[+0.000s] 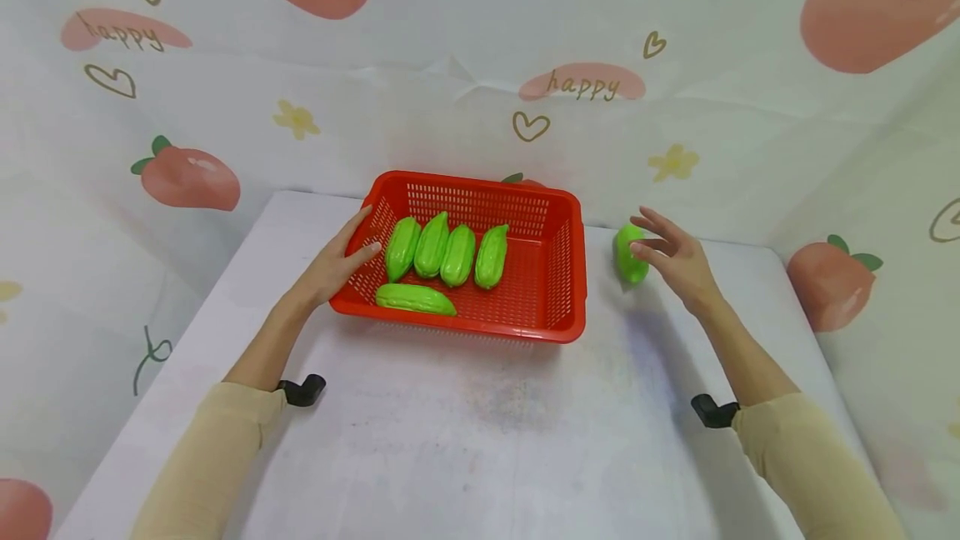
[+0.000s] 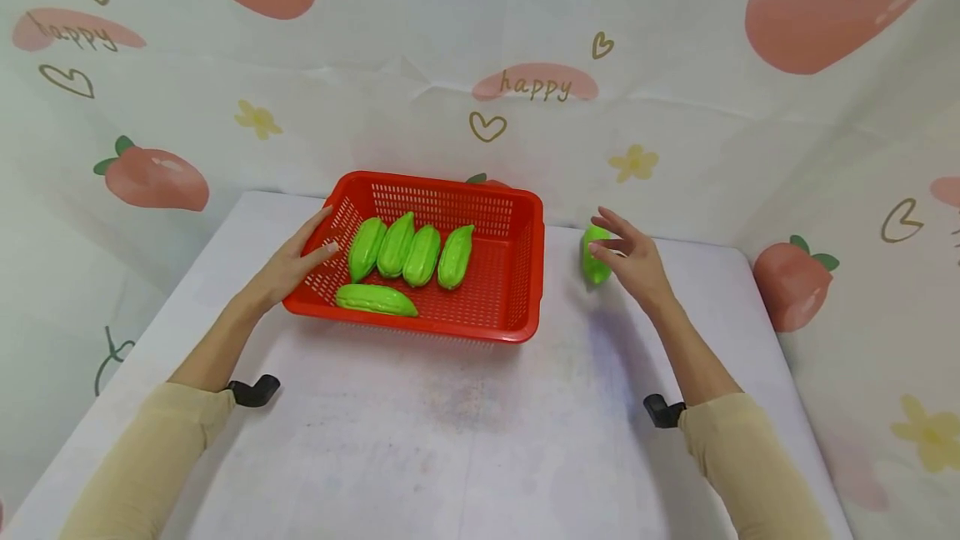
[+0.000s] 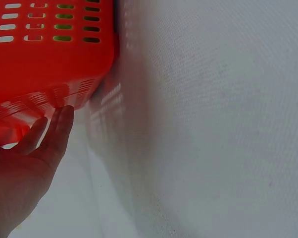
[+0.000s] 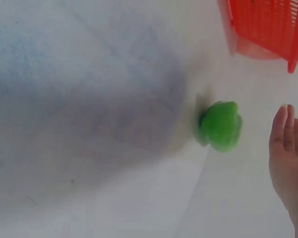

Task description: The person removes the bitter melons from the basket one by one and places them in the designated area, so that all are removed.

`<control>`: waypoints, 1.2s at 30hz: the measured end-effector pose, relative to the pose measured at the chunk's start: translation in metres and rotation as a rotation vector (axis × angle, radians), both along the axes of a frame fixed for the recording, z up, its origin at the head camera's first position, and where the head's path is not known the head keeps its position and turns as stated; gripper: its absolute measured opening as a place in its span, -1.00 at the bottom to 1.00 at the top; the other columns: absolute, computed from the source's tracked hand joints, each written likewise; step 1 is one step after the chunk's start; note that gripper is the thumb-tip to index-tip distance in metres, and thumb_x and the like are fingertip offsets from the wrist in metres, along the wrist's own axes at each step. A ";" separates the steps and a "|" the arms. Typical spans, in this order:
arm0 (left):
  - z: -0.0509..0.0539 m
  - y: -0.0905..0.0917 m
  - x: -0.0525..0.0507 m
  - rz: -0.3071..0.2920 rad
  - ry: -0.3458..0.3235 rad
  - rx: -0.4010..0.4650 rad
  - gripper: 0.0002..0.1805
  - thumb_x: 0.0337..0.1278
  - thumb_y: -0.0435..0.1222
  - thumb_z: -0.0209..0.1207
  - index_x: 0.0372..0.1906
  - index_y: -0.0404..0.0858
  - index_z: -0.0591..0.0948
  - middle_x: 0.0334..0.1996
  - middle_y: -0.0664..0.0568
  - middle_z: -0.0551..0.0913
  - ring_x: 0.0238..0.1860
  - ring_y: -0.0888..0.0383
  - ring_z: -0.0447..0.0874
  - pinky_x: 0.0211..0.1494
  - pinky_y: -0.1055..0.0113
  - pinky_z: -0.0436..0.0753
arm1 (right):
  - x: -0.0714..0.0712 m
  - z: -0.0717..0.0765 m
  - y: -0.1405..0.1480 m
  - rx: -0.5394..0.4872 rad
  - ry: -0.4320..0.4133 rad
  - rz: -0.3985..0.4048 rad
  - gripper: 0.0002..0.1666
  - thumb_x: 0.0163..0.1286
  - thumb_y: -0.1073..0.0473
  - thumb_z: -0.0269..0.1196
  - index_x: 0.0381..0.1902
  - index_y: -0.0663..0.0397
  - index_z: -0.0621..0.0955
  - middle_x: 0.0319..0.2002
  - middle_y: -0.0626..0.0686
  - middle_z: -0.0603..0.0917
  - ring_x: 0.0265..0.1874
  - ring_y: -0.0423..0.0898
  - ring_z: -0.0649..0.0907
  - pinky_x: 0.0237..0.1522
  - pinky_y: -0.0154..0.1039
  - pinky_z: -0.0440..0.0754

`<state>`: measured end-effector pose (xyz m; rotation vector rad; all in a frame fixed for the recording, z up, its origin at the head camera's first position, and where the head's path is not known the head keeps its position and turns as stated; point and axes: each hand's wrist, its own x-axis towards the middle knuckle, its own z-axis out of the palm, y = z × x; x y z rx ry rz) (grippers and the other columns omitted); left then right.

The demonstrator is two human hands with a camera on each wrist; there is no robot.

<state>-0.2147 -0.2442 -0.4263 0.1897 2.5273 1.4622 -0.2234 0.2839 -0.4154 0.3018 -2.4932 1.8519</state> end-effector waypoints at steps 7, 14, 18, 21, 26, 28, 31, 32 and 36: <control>0.000 0.000 0.000 0.015 -0.005 -0.006 -0.19 0.45 -0.05 0.01 0.61 0.18 -0.14 0.56 -0.14 -0.03 0.26 -0.22 0.33 0.24 -0.18 0.43 | 0.004 0.011 -0.017 -0.039 0.029 0.055 -0.30 0.39 0.30 0.27 0.45 -0.12 0.40 0.24 -0.10 0.58 -0.02 -0.21 0.66 -0.01 -0.47 0.57; 0.012 0.006 0.006 0.016 -0.030 -0.006 -0.18 0.44 -0.05 0.01 0.62 0.05 -0.13 0.54 -0.20 -0.01 0.24 -0.25 0.34 0.23 -0.18 0.45 | 0.002 0.020 -0.036 -0.063 0.037 0.127 -0.30 0.39 0.40 0.22 0.46 0.03 0.38 0.24 0.01 0.56 -0.03 -0.08 0.69 -0.03 -0.40 0.61; 0.021 0.010 0.011 0.017 -0.040 -0.014 -0.18 0.44 -0.06 0.01 0.62 -0.01 -0.12 0.53 -0.24 0.01 0.23 -0.25 0.35 0.22 -0.18 0.46 | 0.001 0.021 -0.046 -0.071 0.048 0.152 -0.31 0.38 0.41 0.23 0.44 0.03 0.40 0.25 0.06 0.56 -0.02 0.01 0.68 -0.04 -0.36 0.63; 0.010 0.003 0.005 0.020 -0.022 -0.026 -0.18 0.44 -0.04 0.01 0.62 0.07 -0.13 0.54 -0.20 0.01 0.24 -0.23 0.35 0.24 -0.17 0.44 | -0.002 0.019 -0.052 -0.086 0.064 0.172 -0.32 0.38 0.38 0.24 0.43 -0.02 0.42 0.25 0.04 0.56 -0.02 0.05 0.67 -0.04 -0.35 0.63; 0.002 -0.001 0.000 0.023 0.002 -0.034 -0.20 0.45 -0.01 0.00 0.61 0.18 -0.12 0.54 -0.17 0.03 0.23 -0.22 0.36 0.23 -0.17 0.44 | -0.008 0.021 -0.059 -0.082 0.075 0.197 -0.32 0.38 0.36 0.26 0.43 -0.04 0.42 0.30 0.19 0.50 -0.04 -0.02 0.66 -0.03 -0.35 0.63; 0.002 0.000 0.000 0.024 0.004 -0.040 -0.21 0.45 0.00 -0.01 0.61 0.18 -0.12 0.53 -0.19 0.04 0.23 -0.22 0.36 0.22 -0.16 0.45 | -0.008 0.024 -0.063 -0.074 0.062 0.198 -0.31 0.37 0.33 0.28 0.44 -0.04 0.41 0.32 0.27 0.46 -0.04 -0.07 0.66 -0.03 -0.35 0.63; 0.002 0.000 0.001 0.025 0.006 -0.039 -0.21 0.45 0.00 -0.01 0.61 0.18 -0.12 0.53 -0.19 0.05 0.23 -0.22 0.36 0.22 -0.17 0.45 | -0.008 0.027 -0.068 -0.052 0.034 0.189 -0.30 0.38 0.29 0.29 0.45 -0.05 0.40 0.34 0.29 0.43 -0.02 -0.06 0.65 -0.04 -0.33 0.64; 0.002 0.001 0.001 0.024 0.007 -0.038 -0.21 0.45 0.00 -0.01 0.61 0.18 -0.12 0.53 -0.19 0.05 0.23 -0.22 0.37 0.22 -0.17 0.45 | -0.008 0.027 -0.070 -0.040 0.028 0.186 -0.29 0.38 0.27 0.29 0.46 -0.04 0.38 0.34 0.28 0.43 -0.02 -0.06 0.65 -0.04 -0.33 0.64; 0.000 0.001 0.000 0.019 0.008 -0.030 -0.22 0.46 -0.02 -0.03 0.61 0.16 -0.11 0.53 -0.19 0.05 0.23 -0.22 0.37 0.21 -0.17 0.46 | -0.009 0.029 -0.076 -0.012 0.011 0.191 -0.28 0.39 0.23 0.29 0.47 -0.02 0.35 0.34 0.22 0.44 -0.01 -0.03 0.64 -0.05 -0.32 0.65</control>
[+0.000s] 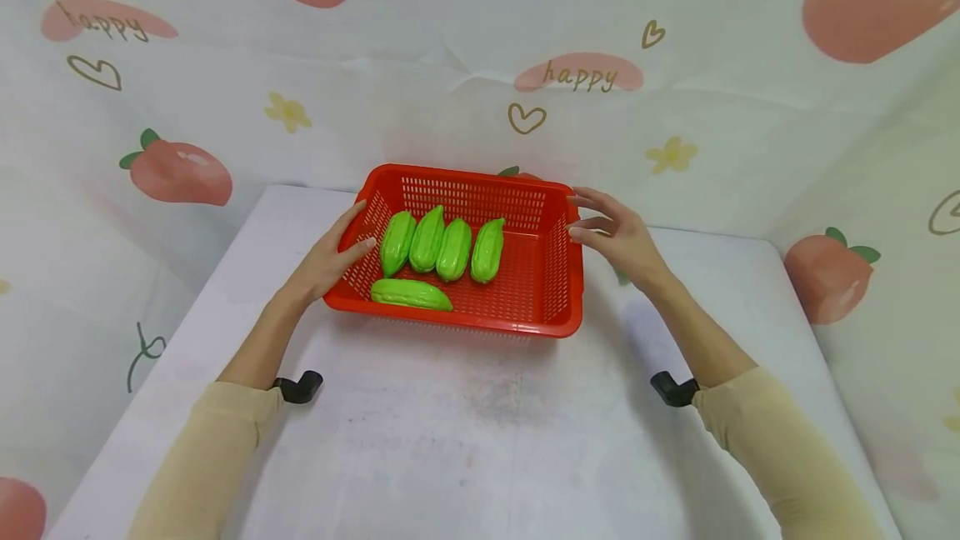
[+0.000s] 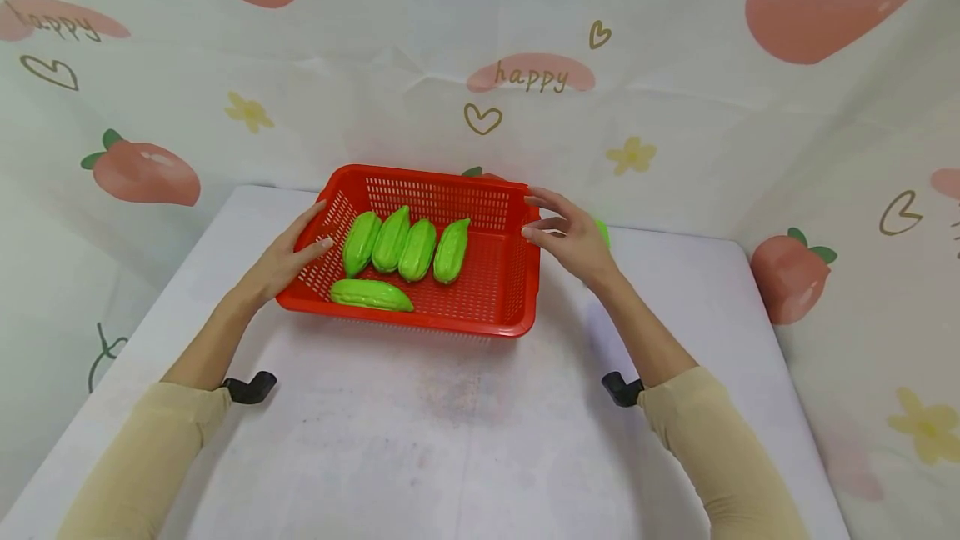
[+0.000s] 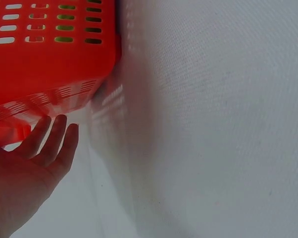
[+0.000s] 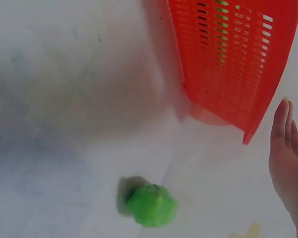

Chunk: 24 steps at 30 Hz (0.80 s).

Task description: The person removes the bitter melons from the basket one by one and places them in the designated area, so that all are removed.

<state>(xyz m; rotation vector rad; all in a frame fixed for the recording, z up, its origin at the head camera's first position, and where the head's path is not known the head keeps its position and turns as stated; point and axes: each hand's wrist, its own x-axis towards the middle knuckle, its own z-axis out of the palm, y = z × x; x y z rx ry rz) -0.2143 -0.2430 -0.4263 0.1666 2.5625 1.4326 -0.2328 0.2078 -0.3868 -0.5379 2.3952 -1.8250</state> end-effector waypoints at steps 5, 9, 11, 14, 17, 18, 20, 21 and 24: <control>0.000 0.000 -0.001 0.002 -0.006 0.015 -0.22 0.45 0.00 -0.02 0.61 0.16 -0.11 0.52 -0.18 0.06 0.22 -0.21 0.38 0.19 -0.15 0.49 | -0.002 0.001 -0.010 0.012 0.002 0.028 -0.28 0.38 0.27 0.29 0.46 0.01 0.36 0.31 0.15 0.48 -0.04 0.01 0.65 -0.05 -0.29 0.65; 0.000 0.000 -0.001 0.007 -0.013 0.027 -0.21 0.43 0.01 -0.01 0.61 0.18 -0.10 0.51 -0.18 0.09 0.20 -0.20 0.40 0.16 -0.12 0.52 | -0.004 0.000 -0.021 0.044 -0.006 0.049 -0.28 0.37 0.28 0.30 0.45 0.03 0.36 0.30 0.14 0.49 -0.05 -0.02 0.67 -0.04 -0.26 0.66; -0.001 -0.001 -0.002 0.007 -0.014 0.025 -0.21 0.43 0.01 -0.01 0.61 0.18 -0.10 0.51 -0.18 0.10 0.19 -0.20 0.41 0.14 -0.09 0.54 | -0.005 0.000 -0.026 0.049 -0.014 0.066 -0.28 0.37 0.29 0.29 0.46 0.06 0.35 0.31 0.16 0.48 -0.02 0.03 0.67 -0.02 -0.23 0.66; -0.001 0.000 -0.002 0.009 -0.021 0.020 -0.21 0.43 0.02 -0.01 0.60 0.20 -0.10 0.49 -0.19 0.12 0.16 -0.20 0.44 0.09 -0.01 0.58 | -0.005 0.000 -0.033 0.053 -0.015 0.088 -0.26 0.38 0.32 0.28 0.47 0.13 0.32 0.34 0.21 0.44 0.05 0.14 0.64 0.01 -0.19 0.65; -0.001 0.000 -0.002 0.011 -0.026 0.023 -0.21 0.42 0.03 0.00 0.60 0.22 -0.10 0.48 -0.20 0.14 0.14 -0.20 0.47 0.03 0.08 0.62 | -0.005 0.000 -0.040 0.067 -0.010 0.094 -0.26 0.38 0.30 0.29 0.47 0.11 0.31 0.35 0.21 0.43 0.11 0.15 0.61 0.02 -0.17 0.64; -0.001 0.000 -0.002 0.013 -0.028 0.025 -0.21 0.42 0.03 0.00 0.60 0.23 -0.10 0.48 -0.20 0.14 0.13 -0.20 0.47 0.01 0.10 0.62 | -0.004 0.000 -0.042 0.071 -0.009 0.093 -0.26 0.38 0.29 0.29 0.47 0.10 0.32 0.35 0.20 0.43 0.12 0.14 0.60 0.03 -0.17 0.64; 0.000 0.000 -0.002 0.013 -0.030 0.030 -0.21 0.43 0.01 0.00 0.60 0.23 -0.10 0.47 -0.20 0.15 0.14 -0.20 0.46 0.00 0.12 0.63 | -0.004 0.001 -0.046 0.071 -0.007 0.095 -0.26 0.37 0.26 0.30 0.46 0.07 0.33 0.34 0.19 0.44 0.13 0.11 0.61 0.03 -0.16 0.64; 0.000 0.000 -0.002 0.013 -0.029 0.032 -0.22 0.44 0.00 0.00 0.60 0.23 -0.10 0.48 -0.20 0.15 0.14 -0.20 0.46 0.01 0.12 0.62 | -0.004 0.001 -0.048 0.069 -0.011 0.099 -0.26 0.37 0.26 0.30 0.46 0.06 0.33 0.34 0.19 0.44 0.13 0.10 0.61 0.04 -0.15 0.64; 0.000 0.000 -0.002 0.014 -0.025 0.042 -0.22 0.45 -0.04 0.01 0.60 0.21 -0.10 0.49 -0.19 0.14 0.17 -0.21 0.44 0.08 0.03 0.59 | -0.005 0.001 -0.054 0.070 -0.016 0.114 -0.26 0.37 0.24 0.30 0.46 0.06 0.33 0.34 0.19 0.44 0.12 0.09 0.62 0.04 -0.13 0.64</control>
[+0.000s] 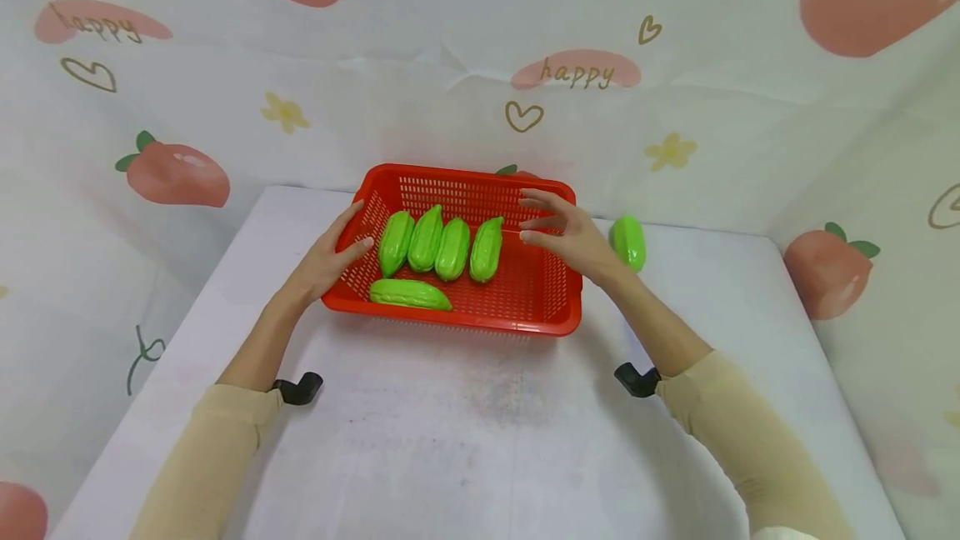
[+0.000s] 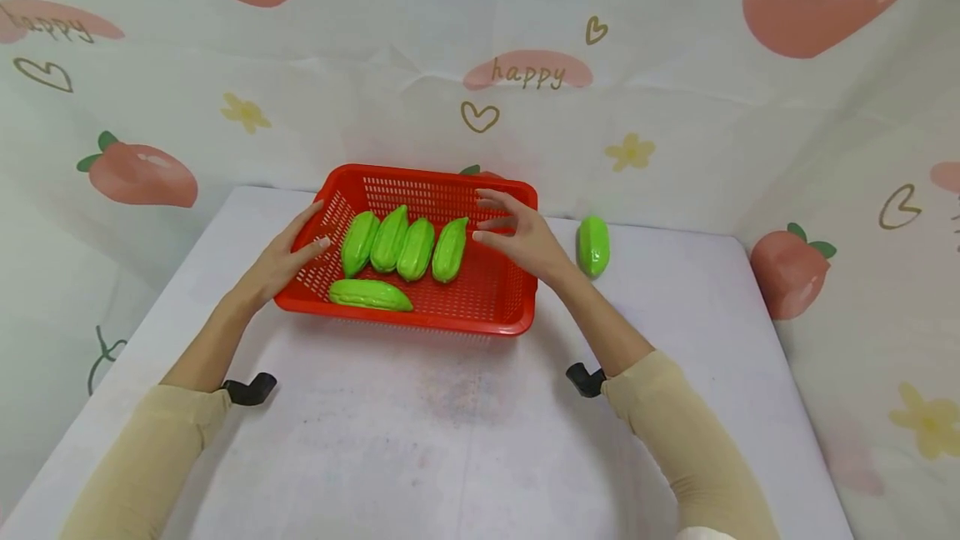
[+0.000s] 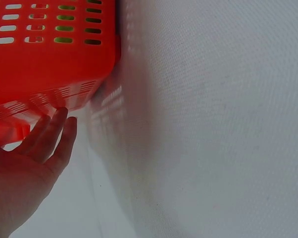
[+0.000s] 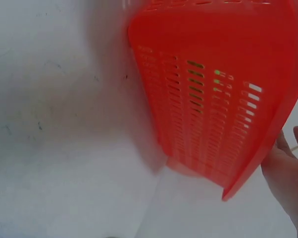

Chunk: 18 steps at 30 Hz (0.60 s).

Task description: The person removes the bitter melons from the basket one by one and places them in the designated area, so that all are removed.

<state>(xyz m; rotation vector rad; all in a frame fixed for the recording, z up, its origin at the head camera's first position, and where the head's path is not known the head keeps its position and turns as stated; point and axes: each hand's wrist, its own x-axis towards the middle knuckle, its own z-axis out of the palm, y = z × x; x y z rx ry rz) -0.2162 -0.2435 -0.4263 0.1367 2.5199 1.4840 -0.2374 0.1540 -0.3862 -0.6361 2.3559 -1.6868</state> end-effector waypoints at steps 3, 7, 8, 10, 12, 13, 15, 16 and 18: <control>-0.001 -0.001 -0.001 -0.004 0.006 0.007 -0.22 0.45 -0.05 0.01 0.61 0.19 -0.10 0.51 -0.17 0.10 0.22 -0.20 0.39 0.16 -0.09 0.52 | 0.000 -0.001 -0.004 0.014 -0.007 0.009 -0.25 0.37 0.22 0.31 0.47 0.08 0.32 0.34 0.20 0.44 0.12 0.08 0.62 0.05 -0.10 0.63; -0.001 -0.001 -0.001 -0.007 0.004 0.015 -0.22 0.45 -0.05 0.01 0.60 0.19 -0.10 0.52 -0.15 0.08 0.24 -0.20 0.36 0.20 -0.13 0.48 | -0.001 -0.002 -0.010 0.036 -0.022 0.008 -0.25 0.37 0.20 0.32 0.46 0.05 0.33 0.32 0.16 0.46 0.11 0.05 0.63 0.06 -0.06 0.63; -0.001 -0.001 -0.001 -0.007 0.003 0.017 -0.22 0.45 -0.05 0.01 0.60 0.20 -0.10 0.52 -0.16 0.09 0.23 -0.20 0.37 0.19 -0.12 0.50 | -0.001 -0.003 -0.012 0.038 -0.030 0.010 -0.25 0.36 0.20 0.33 0.46 0.05 0.33 0.32 0.14 0.46 0.11 0.04 0.63 0.07 -0.05 0.62; -0.001 -0.001 -0.001 -0.006 0.002 0.020 -0.22 0.45 -0.05 0.01 0.60 0.21 -0.10 0.51 -0.16 0.10 0.22 -0.19 0.38 0.17 -0.08 0.52 | -0.002 -0.004 -0.015 0.047 -0.045 0.012 -0.24 0.36 0.19 0.33 0.47 0.03 0.33 0.32 0.14 0.46 0.12 0.05 0.62 0.09 -0.03 0.61; -0.002 -0.001 -0.001 -0.007 0.003 0.023 -0.21 0.45 -0.05 0.01 0.60 0.21 -0.10 0.51 -0.16 0.10 0.21 -0.19 0.39 0.15 -0.05 0.52 | -0.004 -0.006 -0.017 0.067 -0.059 0.017 -0.23 0.36 0.18 0.33 0.47 0.03 0.31 0.33 0.15 0.44 0.13 0.06 0.62 0.11 -0.02 0.60; -0.002 -0.001 -0.001 -0.008 0.004 0.025 -0.21 0.45 -0.05 0.01 0.60 0.21 -0.11 0.51 -0.16 0.10 0.21 -0.19 0.40 0.15 -0.05 0.53 | -0.004 -0.007 -0.018 0.076 -0.069 0.017 -0.22 0.36 0.19 0.33 0.48 0.03 0.31 0.33 0.17 0.44 0.14 0.06 0.61 0.11 -0.01 0.59; -0.002 -0.001 -0.001 -0.009 0.000 0.027 -0.21 0.45 -0.04 0.01 0.60 0.21 -0.12 0.52 -0.16 0.09 0.21 -0.19 0.40 0.16 -0.06 0.52 | -0.005 -0.008 -0.020 0.089 -0.093 0.013 -0.21 0.37 0.19 0.33 0.48 0.02 0.30 0.35 0.20 0.42 0.15 0.06 0.60 0.13 -0.01 0.58; -0.002 -0.002 -0.001 -0.008 -0.003 0.025 -0.21 0.45 -0.04 0.01 0.60 0.21 -0.12 0.52 -0.16 0.08 0.22 -0.19 0.39 0.17 -0.07 0.50 | -0.006 -0.009 -0.021 0.096 -0.102 0.011 -0.22 0.37 0.18 0.33 0.48 0.01 0.30 0.35 0.20 0.42 0.15 0.05 0.60 0.13 -0.02 0.58; -0.002 -0.002 -0.001 -0.004 -0.010 0.017 -0.20 0.45 -0.03 0.00 0.60 0.21 -0.13 0.52 -0.17 0.07 0.22 -0.20 0.39 0.17 -0.07 0.50 | -0.007 -0.009 -0.023 0.088 -0.130 0.011 -0.22 0.37 0.20 0.32 0.49 0.01 0.29 0.35 0.20 0.41 0.16 0.05 0.59 0.13 -0.02 0.58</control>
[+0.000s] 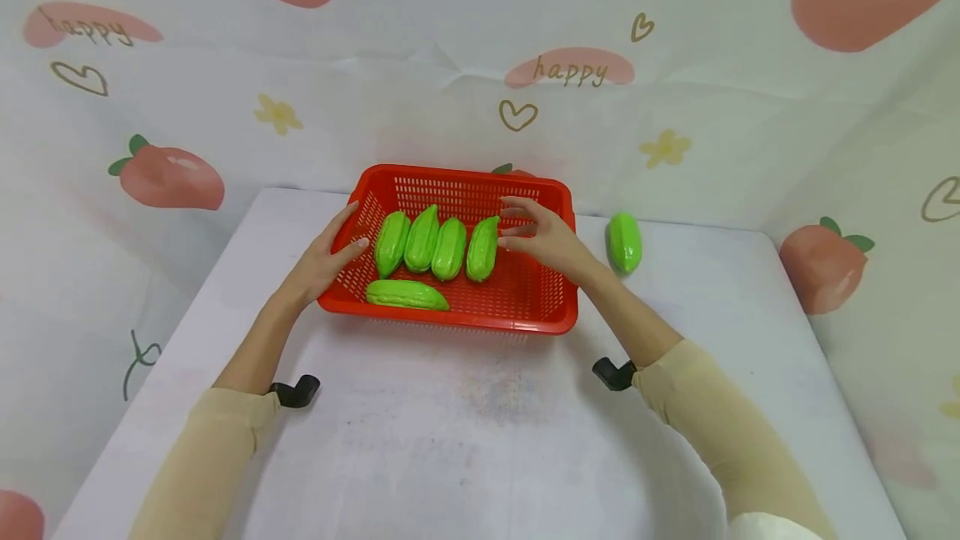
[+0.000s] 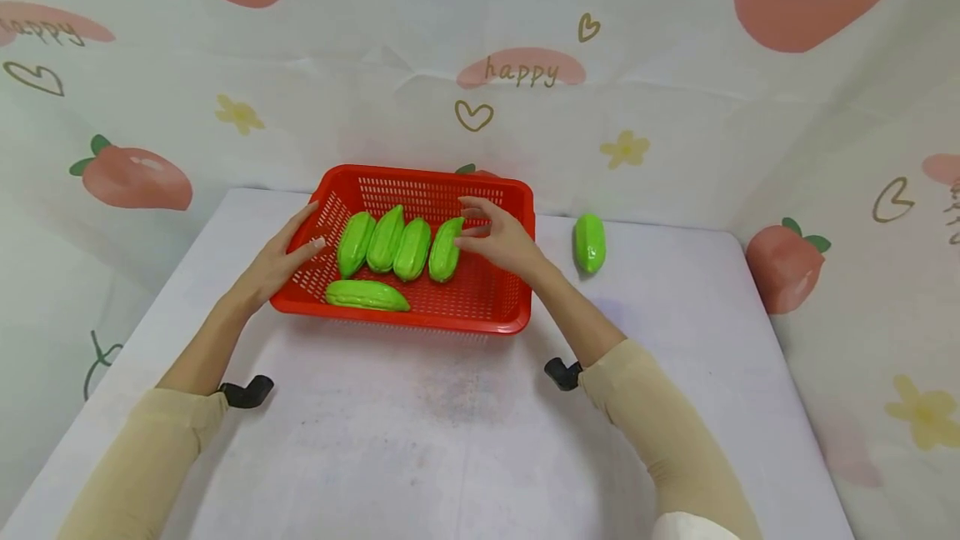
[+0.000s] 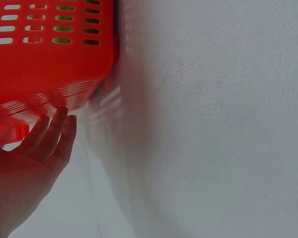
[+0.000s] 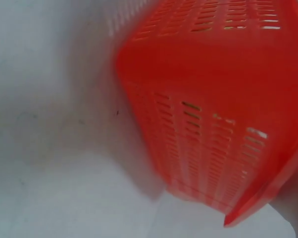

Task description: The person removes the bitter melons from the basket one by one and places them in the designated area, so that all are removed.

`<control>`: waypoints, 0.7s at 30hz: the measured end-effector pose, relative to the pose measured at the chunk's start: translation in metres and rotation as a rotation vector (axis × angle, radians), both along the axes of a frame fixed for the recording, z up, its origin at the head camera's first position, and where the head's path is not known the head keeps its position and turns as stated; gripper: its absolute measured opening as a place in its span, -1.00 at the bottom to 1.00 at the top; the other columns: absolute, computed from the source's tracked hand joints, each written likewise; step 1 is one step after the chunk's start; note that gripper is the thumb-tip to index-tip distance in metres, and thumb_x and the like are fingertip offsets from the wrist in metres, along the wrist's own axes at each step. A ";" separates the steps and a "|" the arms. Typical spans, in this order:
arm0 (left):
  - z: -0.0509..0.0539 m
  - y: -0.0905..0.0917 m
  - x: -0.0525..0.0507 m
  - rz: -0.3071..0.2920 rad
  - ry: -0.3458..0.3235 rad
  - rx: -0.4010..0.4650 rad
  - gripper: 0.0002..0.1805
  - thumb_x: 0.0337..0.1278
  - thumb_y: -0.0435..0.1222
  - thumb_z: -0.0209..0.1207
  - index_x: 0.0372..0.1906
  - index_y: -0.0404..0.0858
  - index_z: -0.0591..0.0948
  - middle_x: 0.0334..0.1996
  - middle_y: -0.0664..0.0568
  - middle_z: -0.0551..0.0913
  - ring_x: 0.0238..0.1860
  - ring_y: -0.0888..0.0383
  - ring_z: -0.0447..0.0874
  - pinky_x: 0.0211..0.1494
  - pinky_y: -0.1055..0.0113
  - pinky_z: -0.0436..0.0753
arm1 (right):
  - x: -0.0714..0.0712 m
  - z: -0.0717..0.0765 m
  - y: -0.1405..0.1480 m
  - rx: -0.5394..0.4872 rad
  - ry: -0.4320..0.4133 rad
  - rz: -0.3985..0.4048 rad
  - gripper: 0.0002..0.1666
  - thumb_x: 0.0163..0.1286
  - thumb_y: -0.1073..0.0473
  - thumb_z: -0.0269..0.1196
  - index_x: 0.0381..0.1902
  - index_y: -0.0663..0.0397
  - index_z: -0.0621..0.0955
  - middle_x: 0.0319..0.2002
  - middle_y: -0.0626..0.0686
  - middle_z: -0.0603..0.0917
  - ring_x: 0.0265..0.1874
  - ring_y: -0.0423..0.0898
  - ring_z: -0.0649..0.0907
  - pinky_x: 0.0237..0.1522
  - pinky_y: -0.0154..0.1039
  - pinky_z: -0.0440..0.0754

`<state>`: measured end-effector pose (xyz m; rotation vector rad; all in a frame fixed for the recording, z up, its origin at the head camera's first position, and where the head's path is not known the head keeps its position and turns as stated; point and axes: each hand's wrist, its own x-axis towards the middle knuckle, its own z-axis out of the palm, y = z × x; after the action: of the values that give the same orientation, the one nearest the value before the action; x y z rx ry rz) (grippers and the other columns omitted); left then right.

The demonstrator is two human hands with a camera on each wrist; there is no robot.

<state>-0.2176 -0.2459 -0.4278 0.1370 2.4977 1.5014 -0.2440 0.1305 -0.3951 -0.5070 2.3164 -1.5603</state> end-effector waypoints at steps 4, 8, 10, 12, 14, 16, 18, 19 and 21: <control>0.011 0.004 0.005 -0.003 -0.014 -0.012 -0.20 0.46 -0.04 -0.02 0.61 0.13 -0.13 0.48 -0.26 0.11 0.19 -0.24 0.40 0.09 0.06 0.56 | -0.001 0.001 -0.005 0.020 -0.027 -0.011 -0.23 0.38 0.22 0.29 0.49 0.02 0.28 0.35 0.21 0.41 0.18 0.08 0.57 0.16 0.00 0.56; 0.012 0.005 0.005 -0.005 -0.008 -0.016 -0.21 0.46 -0.05 -0.02 0.62 0.11 -0.13 0.47 -0.28 0.13 0.18 -0.25 0.41 0.04 0.13 0.58 | -0.005 -0.002 -0.011 0.070 -0.055 -0.043 -0.23 0.38 0.22 0.29 0.49 0.03 0.28 0.35 0.20 0.42 0.23 0.10 0.53 0.20 0.04 0.52; 0.006 0.003 0.002 0.000 -0.010 -0.016 -0.20 0.46 -0.05 -0.01 0.61 0.13 -0.13 0.49 -0.25 0.11 0.19 -0.24 0.41 0.07 0.09 0.56 | -0.006 -0.005 -0.013 0.086 -0.088 -0.071 -0.23 0.38 0.21 0.29 0.48 0.02 0.28 0.35 0.20 0.42 0.21 0.10 0.54 0.21 0.04 0.50; 0.004 0.003 0.000 -0.001 -0.016 -0.017 -0.20 0.46 -0.05 -0.01 0.62 0.11 -0.13 0.49 -0.24 0.10 0.19 -0.24 0.41 0.11 0.04 0.55 | -0.008 -0.007 -0.015 0.089 -0.122 -0.094 -0.23 0.38 0.21 0.29 0.49 0.02 0.28 0.36 0.20 0.41 0.18 0.10 0.56 0.22 0.04 0.49; 0.005 0.004 0.000 -0.002 -0.021 -0.013 -0.20 0.46 -0.05 -0.01 0.62 0.10 -0.14 0.50 -0.24 0.09 0.20 -0.25 0.40 0.15 -0.01 0.53 | -0.009 -0.009 -0.018 0.090 -0.156 -0.114 -0.23 0.38 0.21 0.28 0.49 0.03 0.28 0.36 0.20 0.41 0.14 0.09 0.58 0.22 0.03 0.50; 0.004 0.004 0.000 0.000 -0.018 -0.009 -0.20 0.46 -0.03 -0.02 0.61 0.13 -0.13 0.50 -0.23 0.10 0.20 -0.24 0.41 0.17 -0.05 0.52 | -0.009 -0.010 -0.020 0.094 -0.181 -0.121 -0.22 0.38 0.20 0.29 0.49 0.04 0.27 0.37 0.20 0.40 0.13 0.08 0.59 0.21 0.00 0.51; 0.002 0.003 0.000 0.003 -0.011 -0.007 -0.21 0.45 -0.01 -0.02 0.61 0.18 -0.13 0.50 -0.21 0.10 0.19 -0.23 0.42 0.17 -0.06 0.52 | -0.010 -0.011 -0.022 0.109 -0.190 -0.119 -0.20 0.37 0.20 0.30 0.50 0.05 0.26 0.38 0.19 0.39 0.17 0.07 0.56 0.21 -0.01 0.51; 0.002 0.003 0.000 0.004 -0.008 -0.008 -0.21 0.45 0.00 -0.02 0.61 0.19 -0.13 0.50 -0.20 0.10 0.19 -0.23 0.42 0.17 -0.06 0.52 | -0.010 -0.011 -0.023 0.119 -0.191 -0.116 -0.19 0.36 0.20 0.31 0.50 0.05 0.26 0.38 0.18 0.39 0.19 0.07 0.54 0.21 -0.01 0.51; 0.001 0.002 0.000 0.005 -0.005 -0.006 -0.20 0.44 0.01 0.00 0.60 0.21 -0.13 0.51 -0.19 0.10 0.20 -0.22 0.42 0.18 -0.06 0.52 | -0.009 -0.011 -0.025 0.146 -0.192 -0.108 -0.16 0.34 0.19 0.32 0.50 0.05 0.24 0.39 0.18 0.37 0.23 0.07 0.50 0.21 -0.01 0.50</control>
<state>-0.2172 -0.2441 -0.4265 0.1264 2.5004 1.4940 -0.2532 0.1057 -0.4063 -0.1912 2.3194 -1.4036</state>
